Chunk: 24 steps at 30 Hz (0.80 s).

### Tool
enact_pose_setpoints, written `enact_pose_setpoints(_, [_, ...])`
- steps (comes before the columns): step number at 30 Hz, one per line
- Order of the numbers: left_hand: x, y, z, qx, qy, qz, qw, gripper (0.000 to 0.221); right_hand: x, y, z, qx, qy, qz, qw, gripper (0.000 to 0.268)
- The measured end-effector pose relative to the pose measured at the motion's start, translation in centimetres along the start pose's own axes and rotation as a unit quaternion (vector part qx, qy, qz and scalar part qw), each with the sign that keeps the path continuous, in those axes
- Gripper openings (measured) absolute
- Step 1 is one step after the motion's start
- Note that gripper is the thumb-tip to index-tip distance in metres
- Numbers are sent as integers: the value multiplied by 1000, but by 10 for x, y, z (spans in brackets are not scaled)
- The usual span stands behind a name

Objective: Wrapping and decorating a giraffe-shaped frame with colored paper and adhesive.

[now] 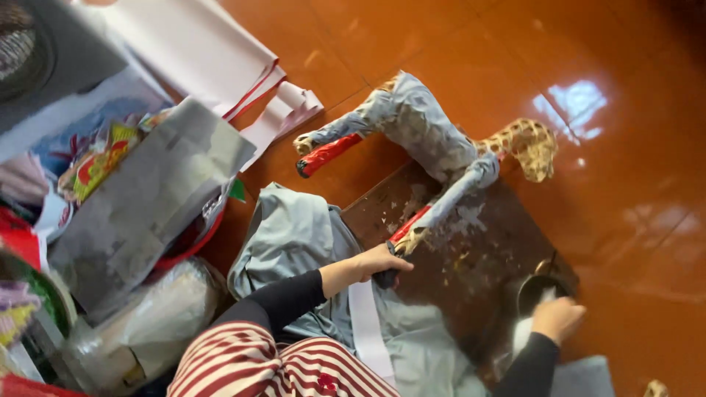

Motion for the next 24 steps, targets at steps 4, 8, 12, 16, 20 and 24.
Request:
enact_pose_setpoints(4, [2,3,0,1,-5,1,1000,30,41,-2,-27,-9,38,-99,994,30])
enact_pose_setpoints(8, [5,-9,8,-10,-5,-5,1000,31,86,-5,-12,149,273,-183,933,36])
enact_pose_setpoints(12, [1,5,-10,-19,-7,-9,1000,38,97,-1,-3,138,279,-214,926,39])
enact_pose_setpoints(16, [13,-4,4,-12,-22,-23,999,47,33,-9,-35,30,478,-112,871,37])
enact_pose_setpoints(20, [24,-21,21,1,-40,-30,999,55,-58,-67,-143,45,475,-105,873,43])
enact_pose_setpoints(24, [22,6,11,78,-41,-24,996,48,-240,-172,-329,-284,475,57,831,44])
Point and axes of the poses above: each hand's wrist, its own y-axis towards the middle knuckle, its own x-axis out of the palm, z = x × y, the point moved 10 cm from there along y, towards the middle knuckle, and after that the axes turned 8 degrees about y, right-handed, at the moved point
